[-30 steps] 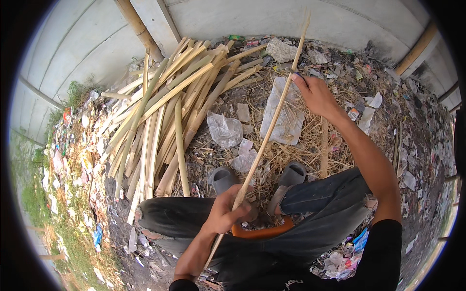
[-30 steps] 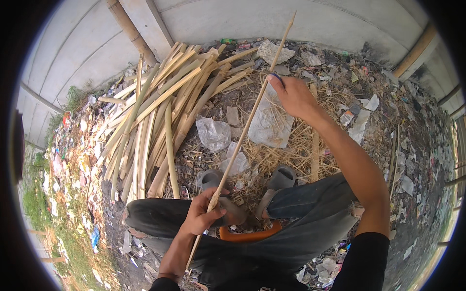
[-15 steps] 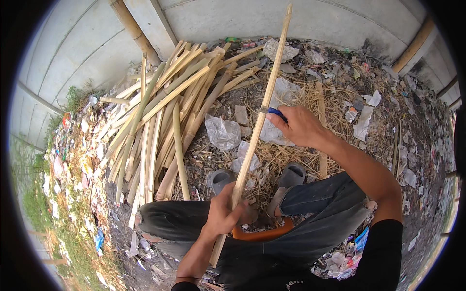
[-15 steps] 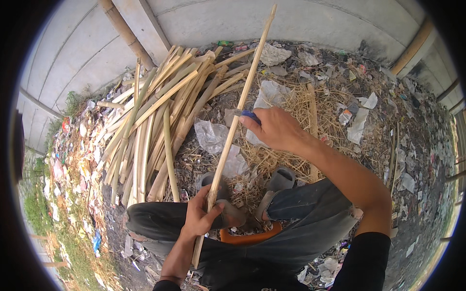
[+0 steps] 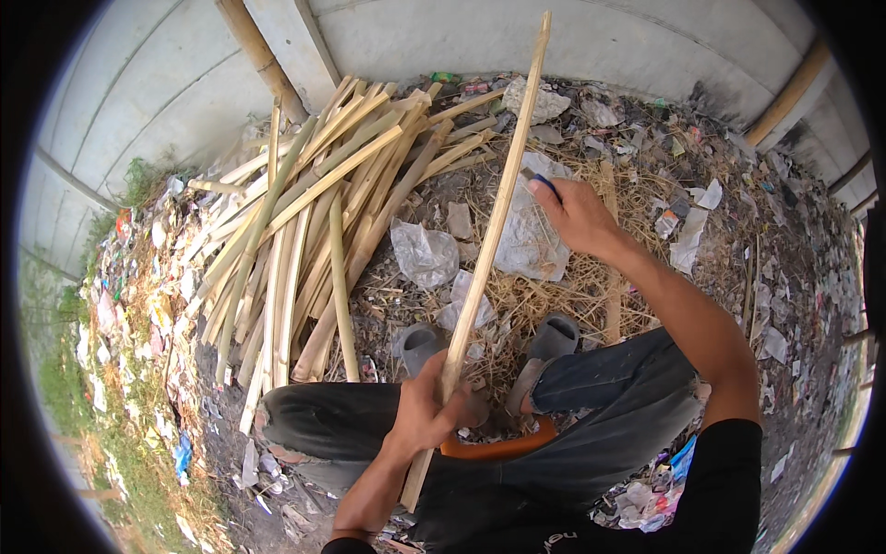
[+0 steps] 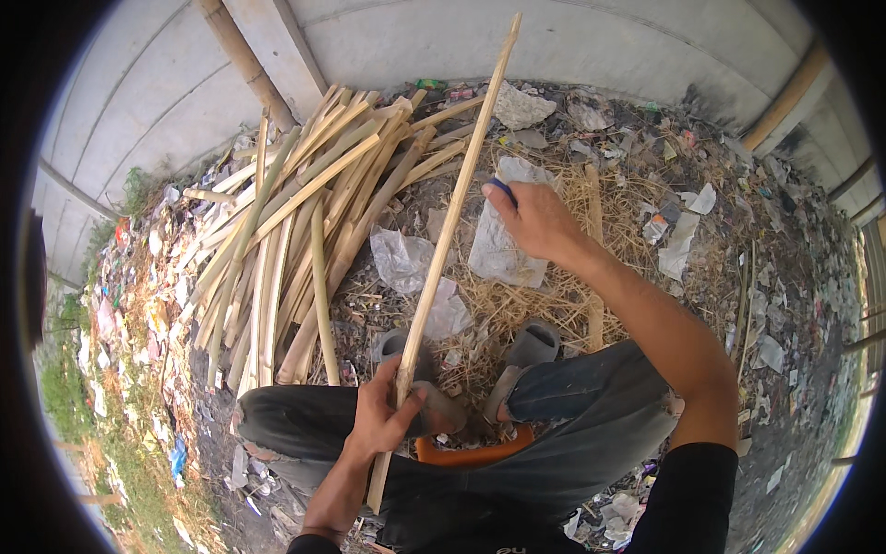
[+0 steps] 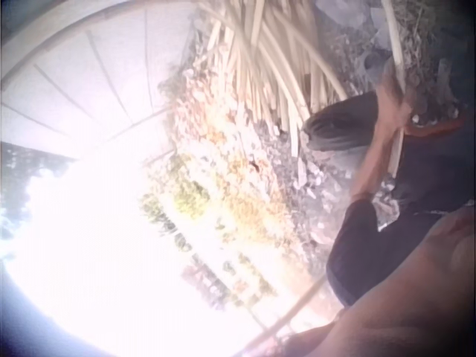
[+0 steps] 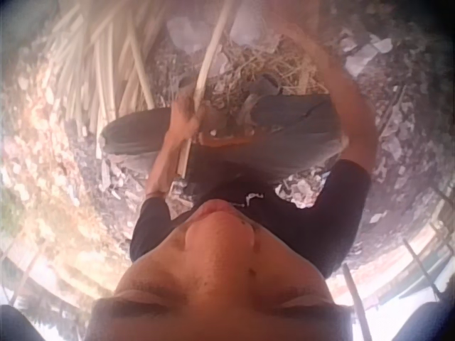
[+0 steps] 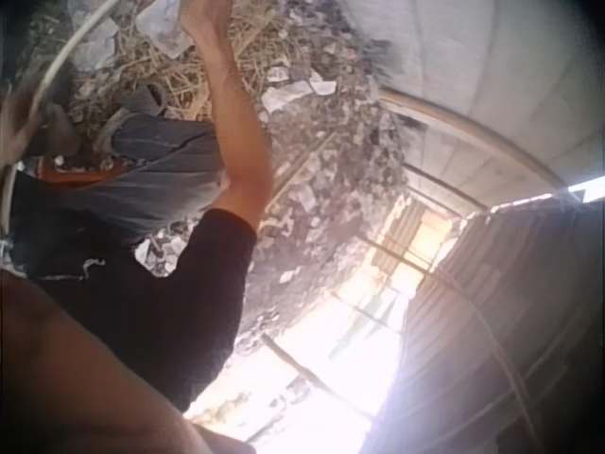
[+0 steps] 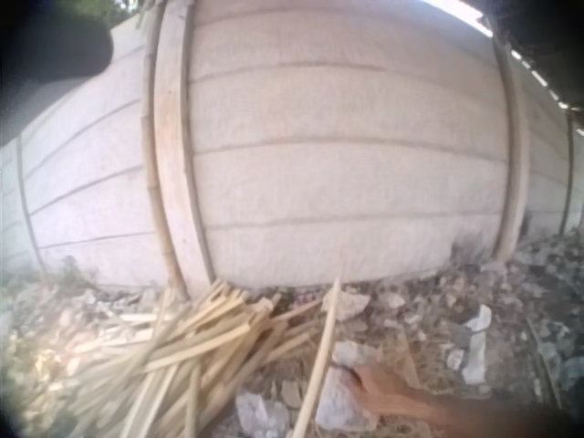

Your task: The person sits on the ground and uses a blue utility knife to shave and smooth a long bamboo stick. They repeatedly rotate the stick and scrape along its length, removing thin strips of material.

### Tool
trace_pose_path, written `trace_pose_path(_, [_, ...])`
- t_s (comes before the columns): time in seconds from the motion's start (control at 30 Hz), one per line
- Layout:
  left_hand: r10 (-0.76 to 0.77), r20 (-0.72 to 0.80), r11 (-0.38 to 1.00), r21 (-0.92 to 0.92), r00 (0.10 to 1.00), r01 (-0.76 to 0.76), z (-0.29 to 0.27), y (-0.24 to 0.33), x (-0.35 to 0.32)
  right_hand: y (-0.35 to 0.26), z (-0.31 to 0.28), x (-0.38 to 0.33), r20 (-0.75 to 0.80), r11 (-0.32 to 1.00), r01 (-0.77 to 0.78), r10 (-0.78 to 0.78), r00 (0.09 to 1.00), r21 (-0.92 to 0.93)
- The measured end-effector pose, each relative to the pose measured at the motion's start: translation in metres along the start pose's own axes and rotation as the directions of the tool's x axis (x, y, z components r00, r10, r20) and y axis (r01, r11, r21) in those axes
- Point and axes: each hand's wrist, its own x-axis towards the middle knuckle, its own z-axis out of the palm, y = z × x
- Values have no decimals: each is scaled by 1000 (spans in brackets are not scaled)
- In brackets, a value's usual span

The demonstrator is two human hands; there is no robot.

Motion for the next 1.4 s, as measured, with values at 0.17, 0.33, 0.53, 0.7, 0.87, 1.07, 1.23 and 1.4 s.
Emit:
trace_pose_path(0.17, [210,149,976,-81,966,-200,14,-5,-6,150,-83,32,-411,932,-330,363,836,153])
trace_pose_path(0.33, [175,89,961,-231,981,-151,14,-13,1,86,-89,-2,-191,811,-342,474,860,474])
trace_pose_path(0.53, [22,18,910,-414,1000,-12,23,-28,7,-30,-39,-52,16,966,76,-82,996,247])
trace_pose_path(0.7, [-18,-48,908,-420,999,-4,21,-37,11,-91,26,-104,458,951,285,-308,834,121])
trace_pose_path(0.87, [27,-77,937,-346,997,-53,29,-46,11,-85,53,-116,528,939,338,-315,789,55])
trace_pose_path(1.07, [14,1,944,-329,1000,-12,22,-37,-2,-49,15,-41,249,1000,22,-26,968,20])
trace_pose_path(1.23, [71,-22,947,-312,997,-74,21,-36,5,-85,44,-108,448,947,316,-305,841,52])
trace_pose_path(1.4, [65,-45,987,-145,997,-71,15,-28,1,-69,49,-93,375,978,203,-204,904,43])
